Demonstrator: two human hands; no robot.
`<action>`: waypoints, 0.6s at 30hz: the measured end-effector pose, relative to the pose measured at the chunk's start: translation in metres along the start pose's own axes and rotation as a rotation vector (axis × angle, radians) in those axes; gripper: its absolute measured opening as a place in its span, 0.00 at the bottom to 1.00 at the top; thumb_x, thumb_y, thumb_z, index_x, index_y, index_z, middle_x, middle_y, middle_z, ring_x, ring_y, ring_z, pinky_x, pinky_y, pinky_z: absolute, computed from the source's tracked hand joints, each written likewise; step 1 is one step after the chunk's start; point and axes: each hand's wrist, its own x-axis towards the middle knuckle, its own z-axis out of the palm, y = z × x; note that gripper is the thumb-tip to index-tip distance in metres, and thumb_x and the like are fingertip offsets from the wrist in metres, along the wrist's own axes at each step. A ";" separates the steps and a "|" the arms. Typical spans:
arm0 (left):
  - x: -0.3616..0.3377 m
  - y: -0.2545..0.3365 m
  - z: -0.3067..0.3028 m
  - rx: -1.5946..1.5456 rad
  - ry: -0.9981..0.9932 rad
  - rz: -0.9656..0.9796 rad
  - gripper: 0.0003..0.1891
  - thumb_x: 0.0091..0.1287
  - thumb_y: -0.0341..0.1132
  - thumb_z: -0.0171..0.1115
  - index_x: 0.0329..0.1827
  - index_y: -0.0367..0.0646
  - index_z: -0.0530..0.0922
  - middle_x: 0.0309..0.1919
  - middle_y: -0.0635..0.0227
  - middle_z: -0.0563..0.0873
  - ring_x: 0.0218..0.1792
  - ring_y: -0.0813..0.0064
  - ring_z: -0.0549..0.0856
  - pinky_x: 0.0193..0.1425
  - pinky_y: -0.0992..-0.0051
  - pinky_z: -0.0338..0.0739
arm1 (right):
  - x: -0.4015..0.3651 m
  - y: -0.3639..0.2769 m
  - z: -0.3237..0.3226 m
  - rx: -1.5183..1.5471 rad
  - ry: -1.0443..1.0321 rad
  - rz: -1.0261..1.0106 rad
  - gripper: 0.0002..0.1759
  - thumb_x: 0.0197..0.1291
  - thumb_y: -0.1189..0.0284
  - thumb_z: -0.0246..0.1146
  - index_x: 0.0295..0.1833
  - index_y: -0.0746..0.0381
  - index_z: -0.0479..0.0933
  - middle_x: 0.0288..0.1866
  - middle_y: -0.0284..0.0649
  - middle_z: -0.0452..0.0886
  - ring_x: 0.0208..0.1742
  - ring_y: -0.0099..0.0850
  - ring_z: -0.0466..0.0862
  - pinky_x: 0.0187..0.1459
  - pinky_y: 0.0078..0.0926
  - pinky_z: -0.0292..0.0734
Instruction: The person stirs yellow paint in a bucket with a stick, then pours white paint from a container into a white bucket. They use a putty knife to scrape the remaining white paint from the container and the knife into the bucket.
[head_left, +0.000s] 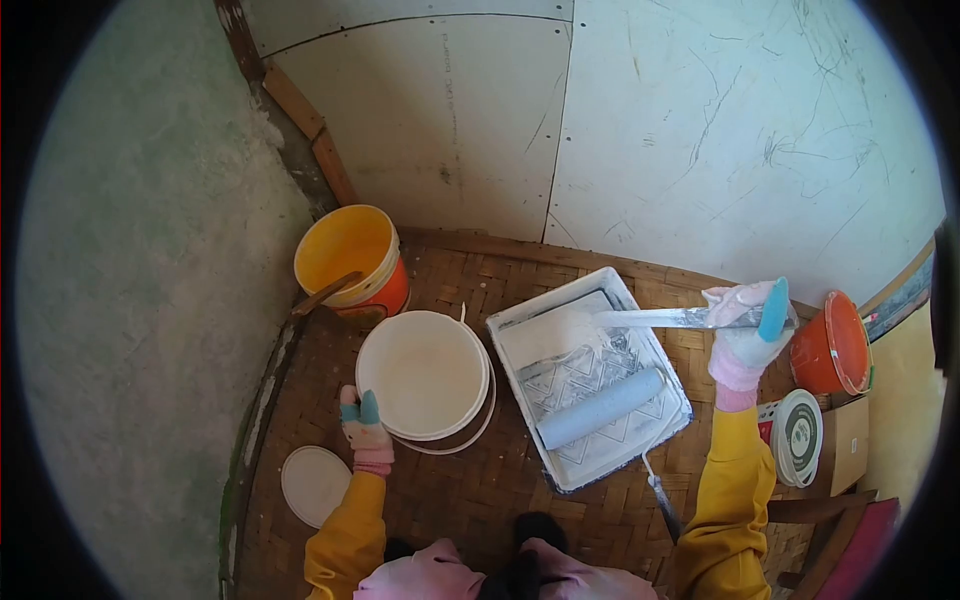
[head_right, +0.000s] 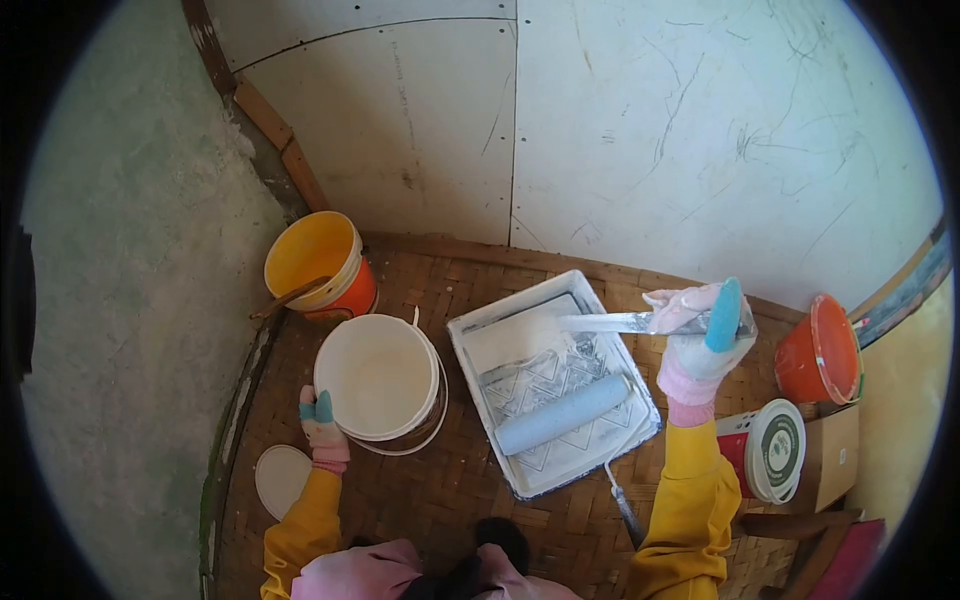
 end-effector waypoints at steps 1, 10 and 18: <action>-0.001 -0.001 0.000 -0.002 0.004 -0.002 0.11 0.61 0.35 0.48 0.24 0.41 0.62 0.21 0.74 0.66 0.26 0.83 0.64 0.30 0.80 0.63 | 0.001 -0.002 0.004 -0.093 -0.019 -0.027 0.22 0.64 0.61 0.46 0.19 0.62 0.68 0.09 0.38 0.71 0.12 0.32 0.76 0.23 0.32 0.79; -0.002 0.003 -0.001 -0.047 0.020 0.023 0.15 0.61 0.40 0.51 0.22 0.41 0.61 0.18 0.73 0.65 0.24 0.82 0.64 0.27 0.78 0.61 | -0.003 0.001 0.008 -0.087 -0.118 -0.043 0.17 0.62 0.66 0.50 0.22 0.64 0.68 0.12 0.38 0.72 0.14 0.32 0.78 0.20 0.30 0.79; -0.001 0.001 0.000 -0.041 0.023 0.039 0.15 0.60 0.41 0.51 0.22 0.41 0.62 0.18 0.72 0.66 0.24 0.82 0.64 0.27 0.78 0.61 | -0.005 0.009 0.007 -0.122 -0.121 -0.027 0.18 0.62 0.67 0.49 0.20 0.63 0.67 0.11 0.38 0.73 0.13 0.31 0.77 0.19 0.29 0.78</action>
